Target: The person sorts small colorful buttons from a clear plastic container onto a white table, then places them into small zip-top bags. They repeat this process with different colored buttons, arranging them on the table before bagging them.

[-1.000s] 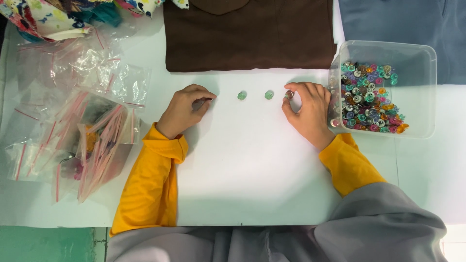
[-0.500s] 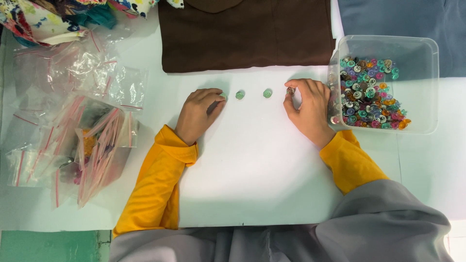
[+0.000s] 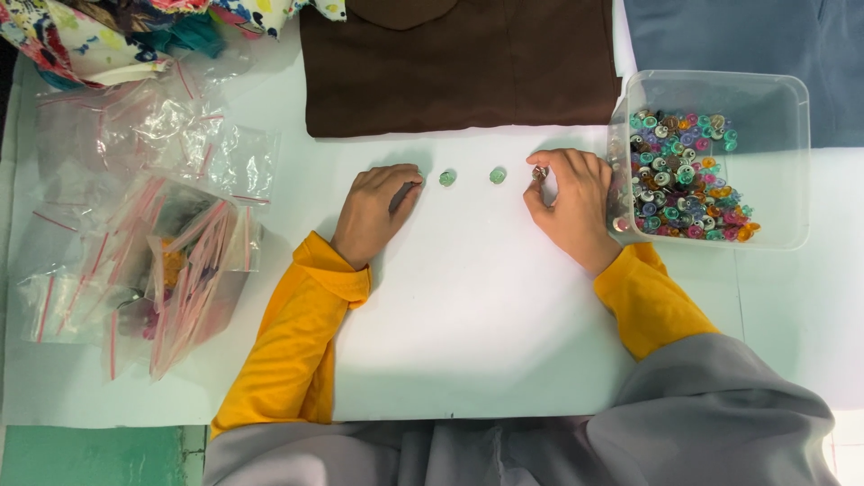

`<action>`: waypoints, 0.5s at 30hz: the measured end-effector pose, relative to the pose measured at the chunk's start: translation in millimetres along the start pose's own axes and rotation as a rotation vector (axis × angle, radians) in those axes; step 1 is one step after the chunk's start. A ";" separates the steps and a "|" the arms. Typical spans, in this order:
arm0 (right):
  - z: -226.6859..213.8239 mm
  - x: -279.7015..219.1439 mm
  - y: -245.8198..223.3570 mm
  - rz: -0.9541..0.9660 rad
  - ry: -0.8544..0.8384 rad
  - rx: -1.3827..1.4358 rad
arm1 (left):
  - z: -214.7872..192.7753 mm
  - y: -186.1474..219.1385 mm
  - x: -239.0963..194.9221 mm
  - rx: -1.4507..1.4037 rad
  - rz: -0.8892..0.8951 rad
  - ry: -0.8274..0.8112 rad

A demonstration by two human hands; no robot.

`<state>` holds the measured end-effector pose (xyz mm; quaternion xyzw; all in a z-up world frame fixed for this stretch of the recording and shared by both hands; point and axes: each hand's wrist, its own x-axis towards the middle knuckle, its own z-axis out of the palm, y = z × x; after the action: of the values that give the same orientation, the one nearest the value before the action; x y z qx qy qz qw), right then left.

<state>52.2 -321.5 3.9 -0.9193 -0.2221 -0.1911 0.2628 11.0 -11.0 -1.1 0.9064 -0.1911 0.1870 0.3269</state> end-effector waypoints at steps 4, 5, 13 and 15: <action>2.3 -1.9 2.3 0.001 -0.002 -0.002 | -0.7 0.7 0.8 -0.004 -0.006 -0.005; 2.6 -2.3 2.4 0.002 -0.003 -0.009 | -0.8 0.9 0.9 0.002 -0.013 -0.001; -1.1 -2.9 -0.2 -0.005 0.002 -0.015 | -0.8 -1.1 0.4 0.013 -0.044 -0.015; -0.2 -3.2 0.6 -0.005 0.008 0.001 | -0.7 -2.4 0.6 0.031 -0.056 -0.007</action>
<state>49.8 -323.0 2.3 -0.9178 -0.2233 -0.1953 0.2639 12.5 -8.9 -1.6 0.9171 -0.1640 0.1777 0.3171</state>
